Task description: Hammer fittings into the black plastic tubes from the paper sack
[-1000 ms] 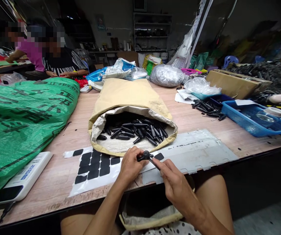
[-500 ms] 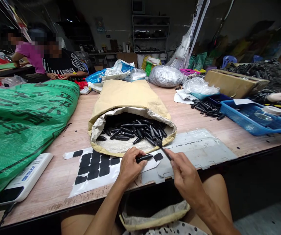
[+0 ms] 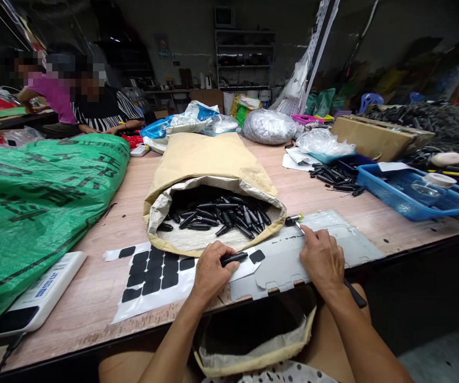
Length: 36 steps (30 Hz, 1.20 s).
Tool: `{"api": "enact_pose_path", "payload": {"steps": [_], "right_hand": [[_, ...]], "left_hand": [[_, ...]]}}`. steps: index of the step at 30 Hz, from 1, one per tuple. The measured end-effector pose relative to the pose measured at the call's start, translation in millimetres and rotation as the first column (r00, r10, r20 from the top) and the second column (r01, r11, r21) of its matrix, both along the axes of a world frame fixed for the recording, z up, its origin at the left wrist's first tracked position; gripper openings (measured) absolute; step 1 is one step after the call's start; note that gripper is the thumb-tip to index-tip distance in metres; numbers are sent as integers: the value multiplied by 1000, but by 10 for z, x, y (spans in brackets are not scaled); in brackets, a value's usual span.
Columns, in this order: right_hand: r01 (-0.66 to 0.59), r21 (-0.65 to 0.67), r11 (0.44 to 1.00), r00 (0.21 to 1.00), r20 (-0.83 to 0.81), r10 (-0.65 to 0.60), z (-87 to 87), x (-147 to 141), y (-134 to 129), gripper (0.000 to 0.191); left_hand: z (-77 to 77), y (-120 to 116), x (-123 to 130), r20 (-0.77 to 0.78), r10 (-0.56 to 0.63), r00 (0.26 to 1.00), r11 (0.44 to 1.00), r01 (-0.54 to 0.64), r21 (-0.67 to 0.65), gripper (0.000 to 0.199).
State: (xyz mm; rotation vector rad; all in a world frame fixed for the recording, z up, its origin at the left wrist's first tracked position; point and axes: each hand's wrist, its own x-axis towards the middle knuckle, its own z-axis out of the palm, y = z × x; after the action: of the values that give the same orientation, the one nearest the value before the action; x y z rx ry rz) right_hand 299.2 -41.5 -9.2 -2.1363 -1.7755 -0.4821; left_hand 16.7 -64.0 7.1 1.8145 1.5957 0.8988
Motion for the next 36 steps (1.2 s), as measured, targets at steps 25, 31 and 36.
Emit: {"api": "enact_pose_path", "payload": {"steps": [25,31,36], "right_hand": [[-32,68,997,997,79,27,-42,-17,-17,37],[-30,65,997,997,71,25,-44,-23,-17,38],[-27,51,998,998,63,24,-33,-32,-24,38]], "left_hand": [[-830,-1044,436,-138,-359,923,745,194,-638,49],[243,-719,367,35,-457,889,796,427,-430,24],[461,132,79,-315,140,939,990,-134,39,20]]}}
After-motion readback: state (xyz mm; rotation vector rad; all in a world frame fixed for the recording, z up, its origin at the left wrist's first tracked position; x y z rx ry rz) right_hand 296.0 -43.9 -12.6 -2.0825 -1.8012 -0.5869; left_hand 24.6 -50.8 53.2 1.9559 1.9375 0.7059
